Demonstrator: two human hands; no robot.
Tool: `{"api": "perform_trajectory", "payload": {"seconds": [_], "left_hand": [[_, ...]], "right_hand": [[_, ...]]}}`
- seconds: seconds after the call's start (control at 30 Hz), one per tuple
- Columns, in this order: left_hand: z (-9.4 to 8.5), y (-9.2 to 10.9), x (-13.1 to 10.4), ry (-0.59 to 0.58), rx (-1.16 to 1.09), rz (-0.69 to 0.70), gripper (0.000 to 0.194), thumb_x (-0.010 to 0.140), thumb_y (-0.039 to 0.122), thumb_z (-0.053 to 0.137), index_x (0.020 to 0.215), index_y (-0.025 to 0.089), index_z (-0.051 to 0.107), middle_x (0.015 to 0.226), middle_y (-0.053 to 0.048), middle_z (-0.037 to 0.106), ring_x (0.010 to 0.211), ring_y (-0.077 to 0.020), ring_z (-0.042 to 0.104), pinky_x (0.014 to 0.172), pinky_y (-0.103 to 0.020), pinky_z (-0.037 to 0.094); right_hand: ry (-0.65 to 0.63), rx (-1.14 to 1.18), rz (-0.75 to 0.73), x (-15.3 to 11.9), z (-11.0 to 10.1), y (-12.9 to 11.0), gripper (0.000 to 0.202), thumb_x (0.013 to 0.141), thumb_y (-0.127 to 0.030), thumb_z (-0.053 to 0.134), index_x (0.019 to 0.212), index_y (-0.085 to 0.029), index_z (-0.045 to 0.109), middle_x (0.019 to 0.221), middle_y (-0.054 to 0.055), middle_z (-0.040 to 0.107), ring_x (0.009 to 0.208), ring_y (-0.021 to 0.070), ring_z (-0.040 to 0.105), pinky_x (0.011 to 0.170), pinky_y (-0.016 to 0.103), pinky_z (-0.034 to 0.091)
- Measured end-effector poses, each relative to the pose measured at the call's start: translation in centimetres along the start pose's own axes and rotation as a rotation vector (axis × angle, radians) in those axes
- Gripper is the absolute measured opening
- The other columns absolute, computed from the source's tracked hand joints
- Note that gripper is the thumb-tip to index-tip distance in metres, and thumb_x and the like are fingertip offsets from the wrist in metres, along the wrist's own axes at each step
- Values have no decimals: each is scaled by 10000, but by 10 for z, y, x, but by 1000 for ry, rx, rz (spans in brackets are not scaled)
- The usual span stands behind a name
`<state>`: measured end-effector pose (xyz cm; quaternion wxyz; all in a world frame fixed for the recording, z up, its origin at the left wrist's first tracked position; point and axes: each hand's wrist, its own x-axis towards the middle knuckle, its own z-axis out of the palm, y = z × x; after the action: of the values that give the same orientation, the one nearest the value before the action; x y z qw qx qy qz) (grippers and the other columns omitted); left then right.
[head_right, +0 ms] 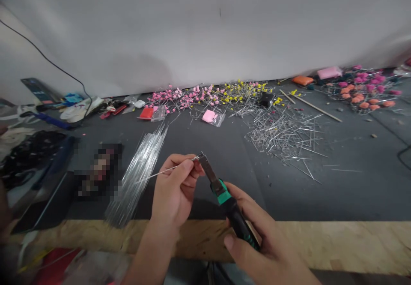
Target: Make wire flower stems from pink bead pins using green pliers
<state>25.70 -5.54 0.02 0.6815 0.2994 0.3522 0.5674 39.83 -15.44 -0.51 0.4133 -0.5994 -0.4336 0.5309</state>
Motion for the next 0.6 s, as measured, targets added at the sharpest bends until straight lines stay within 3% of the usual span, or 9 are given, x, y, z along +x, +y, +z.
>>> {"api": "perform_trajectory", "payload": {"seconds": [0.17,0.27,0.4,0.6], "left_hand": [[3,0,-3,39,64,16,47,718,198,650,692,168,624,659,8,644,621,-75,587,609,-189,454],[6,0,-2,62,90,35,57,712,200,653,688,156,626,655,2,638,623,-81,584,624,-204,456],[7,-2,0,109,111,27,75,698,211,660,679,147,625,650,-7,633,635,-92,581,639,-221,462],[5,-5,2,134,115,42,81,702,212,656,666,150,619,642,-2,624,642,-88,572,636,-212,456]], "right_hand": [[-56,-15,22,1,1,2,479,710,-295,604,1186,-301,554,1164,51,602,939,224,615,717,250,515],[-34,-8,36,2,3,1,499,713,-299,589,1207,-295,527,1102,55,625,892,214,623,663,239,515],[25,-26,21,2,7,0,450,690,-269,592,1139,-286,571,1101,43,614,885,199,613,735,246,498],[-41,-52,31,4,9,-3,440,721,-261,541,1161,-265,538,828,20,640,726,162,607,661,225,495]]}}
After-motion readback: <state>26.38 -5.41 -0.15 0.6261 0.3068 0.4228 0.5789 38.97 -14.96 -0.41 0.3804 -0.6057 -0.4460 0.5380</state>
